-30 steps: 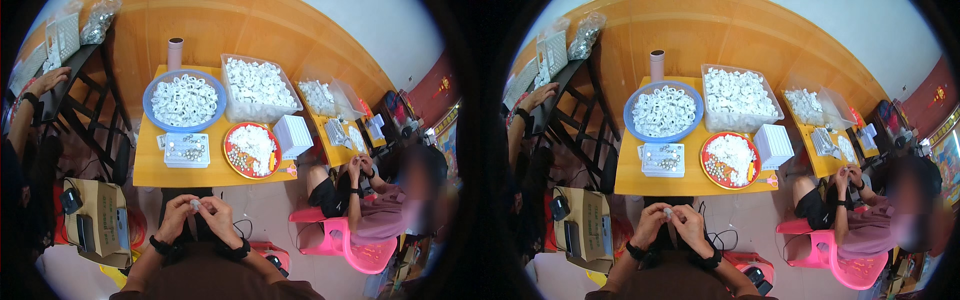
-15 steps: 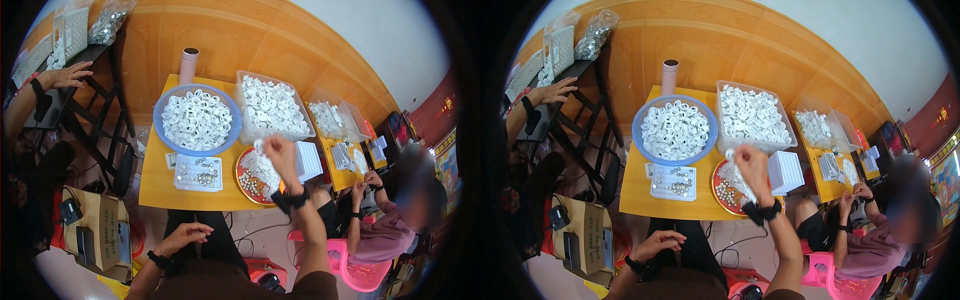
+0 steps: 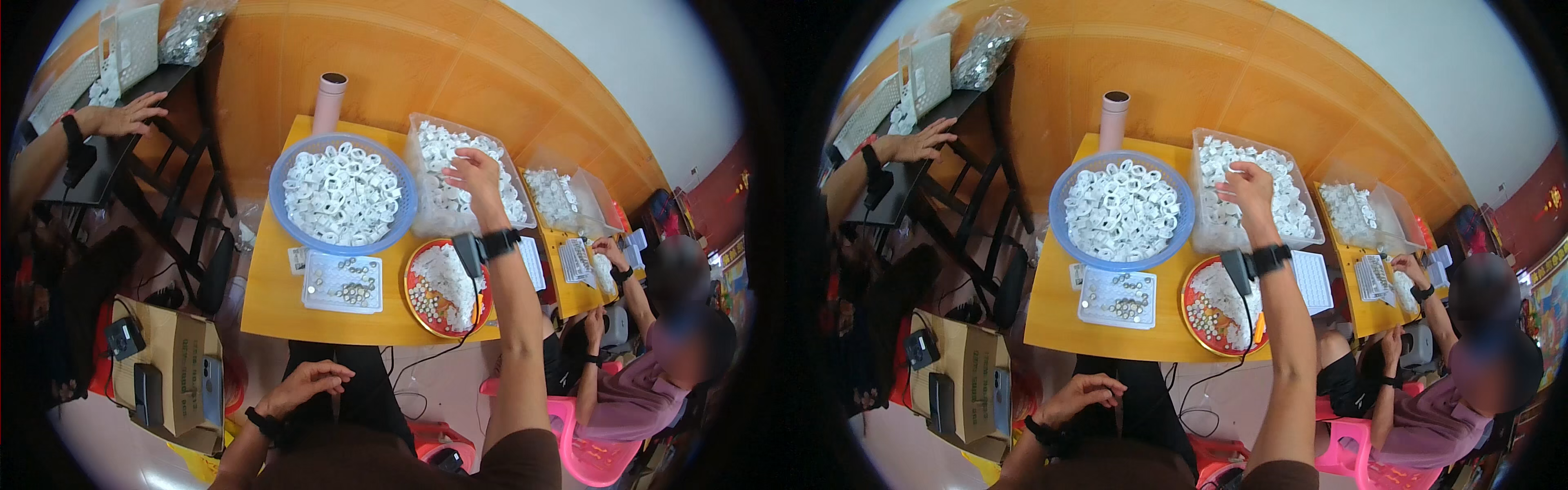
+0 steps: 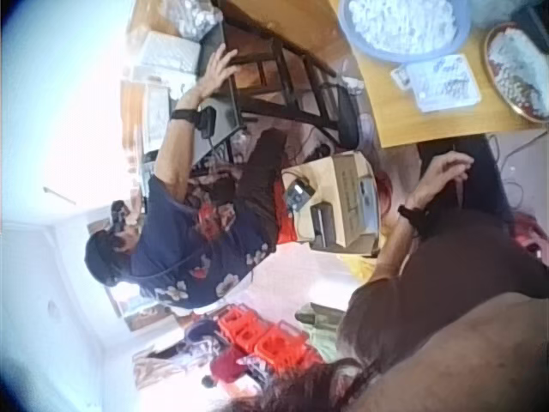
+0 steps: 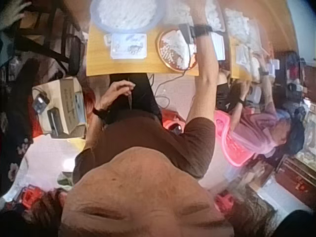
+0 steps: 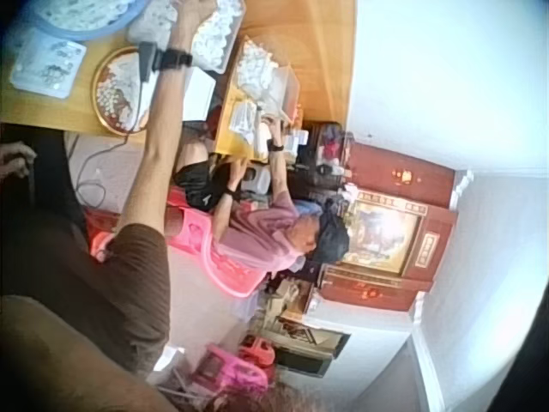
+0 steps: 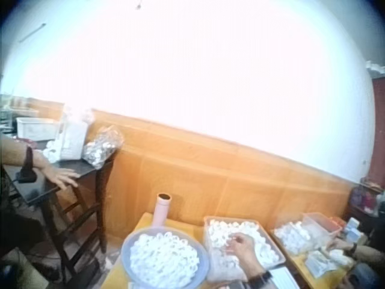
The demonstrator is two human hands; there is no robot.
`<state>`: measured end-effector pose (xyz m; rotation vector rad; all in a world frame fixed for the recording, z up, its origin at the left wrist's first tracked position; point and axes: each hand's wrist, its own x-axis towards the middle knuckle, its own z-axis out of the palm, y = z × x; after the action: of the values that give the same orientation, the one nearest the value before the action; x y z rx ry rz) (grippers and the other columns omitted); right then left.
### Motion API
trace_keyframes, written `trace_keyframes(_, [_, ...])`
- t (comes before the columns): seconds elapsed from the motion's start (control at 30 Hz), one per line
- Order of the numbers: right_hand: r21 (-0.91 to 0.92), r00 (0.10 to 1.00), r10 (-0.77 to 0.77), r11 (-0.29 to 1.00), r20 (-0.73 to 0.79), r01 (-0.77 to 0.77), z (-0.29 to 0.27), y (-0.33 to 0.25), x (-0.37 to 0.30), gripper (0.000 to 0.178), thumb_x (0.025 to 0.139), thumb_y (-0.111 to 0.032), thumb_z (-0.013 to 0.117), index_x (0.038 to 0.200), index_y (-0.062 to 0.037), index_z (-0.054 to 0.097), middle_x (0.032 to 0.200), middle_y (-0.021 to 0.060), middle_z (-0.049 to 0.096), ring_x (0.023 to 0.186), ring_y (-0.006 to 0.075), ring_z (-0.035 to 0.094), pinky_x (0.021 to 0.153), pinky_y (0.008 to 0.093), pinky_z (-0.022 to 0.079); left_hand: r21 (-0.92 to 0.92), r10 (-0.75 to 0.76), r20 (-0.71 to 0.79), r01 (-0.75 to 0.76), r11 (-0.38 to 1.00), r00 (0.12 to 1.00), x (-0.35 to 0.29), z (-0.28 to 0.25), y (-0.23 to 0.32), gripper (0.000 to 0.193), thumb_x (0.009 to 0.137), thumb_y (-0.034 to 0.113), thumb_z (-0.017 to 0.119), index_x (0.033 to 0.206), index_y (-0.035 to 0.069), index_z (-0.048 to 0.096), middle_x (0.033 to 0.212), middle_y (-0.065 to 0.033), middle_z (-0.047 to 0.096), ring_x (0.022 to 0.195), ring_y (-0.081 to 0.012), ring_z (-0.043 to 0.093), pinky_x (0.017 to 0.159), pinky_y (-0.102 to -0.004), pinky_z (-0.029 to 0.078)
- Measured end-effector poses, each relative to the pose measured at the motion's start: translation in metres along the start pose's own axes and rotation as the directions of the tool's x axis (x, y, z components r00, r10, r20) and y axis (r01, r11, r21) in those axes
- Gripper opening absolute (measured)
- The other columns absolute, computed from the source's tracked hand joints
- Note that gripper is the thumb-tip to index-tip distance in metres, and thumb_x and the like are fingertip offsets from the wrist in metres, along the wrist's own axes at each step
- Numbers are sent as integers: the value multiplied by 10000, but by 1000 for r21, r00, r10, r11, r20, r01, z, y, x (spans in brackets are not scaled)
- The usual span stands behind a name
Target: Assembling small plastic shoe eyelets with metal inserts at a production table.
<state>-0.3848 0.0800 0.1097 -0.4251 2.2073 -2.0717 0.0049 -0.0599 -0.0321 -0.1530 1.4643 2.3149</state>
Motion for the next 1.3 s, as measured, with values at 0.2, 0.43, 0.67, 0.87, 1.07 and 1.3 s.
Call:
trace_keyframes(0.2, [-235, 989, -53, 968, 139, 85, -42, -3, -119, 146, 842, -87, 580, 947, 9, 613, 827, 50, 606, 666, 136, 625, 562, 228, 504, 132, -39, 28, 34, 991, 999, -16, -16, 41, 258, 908, 165, 523, 1124, 38, 586, 951, -52, 639, 730, -89, 594, 681, -215, 479])
trace_keyframes(0.43, [-204, 929, 286, 949, 235, -241, -55, 47, -262, 126, 861, -100, 592, 935, -3, 625, 741, 35, 627, 632, 99, 601, 548, 219, 470, 415, 371, -357, -210, 885, 857, 0, -53, 135, 208, 878, 128, 550, 1011, -13, 625, 815, -49, 649, 667, -91, 592, 626, -217, 480])
trace_keyframes(0.67, [20, 890, 396, 911, 225, -411, -12, 81, -335, 117, 842, -42, 601, 950, -7, 628, 789, 50, 642, 672, 128, 635, 558, 225, 507, 944, 746, -254, -10, 329, 615, 90, -104, 184, 180, 752, 66, 631, 916, -7, 645, 777, -106, 639, 693, -173, 613, 651, -270, 481])
trace_keyframes(0.87, [18, 856, 458, 879, 240, -476, 5, 87, -356, 121, 855, -58, 587, 953, 0, 626, 783, 40, 633, 676, 118, 625, 569, 215, 488, 926, 752, -85, 330, -182, 653, 153, -131, 177, 73, 632, 148, 665, 701, 125, 667, 749, -113, 647, 732, -283, 627, 668, -416, 417])
trace_keyframes(1.07, [-40, 884, 429, 902, 187, -430, -6, 91, -354, 118, 856, -65, 582, 942, 1, 626, 759, 28, 625, 669, 93, 615, 568, 202, 475, 967, 737, -8, 194, -168, 676, 151, -141, 189, 108, 667, 146, 688, 738, 70, 658, 709, -87, 644, 687, -253, 625, 620, -358, 456])
trace_keyframes(1.3, [-24, 888, 424, 904, 177, -426, -8, 92, -358, 106, 847, -56, 589, 933, -8, 631, 748, 22, 624, 662, 87, 613, 568, 201, 476, 934, 675, -304, 71, 350, 673, 96, -98, 212, 115, 769, 59, 646, 827, -8, 572, 764, -74, 613, 741, -64, 565, 650, -221, 460])
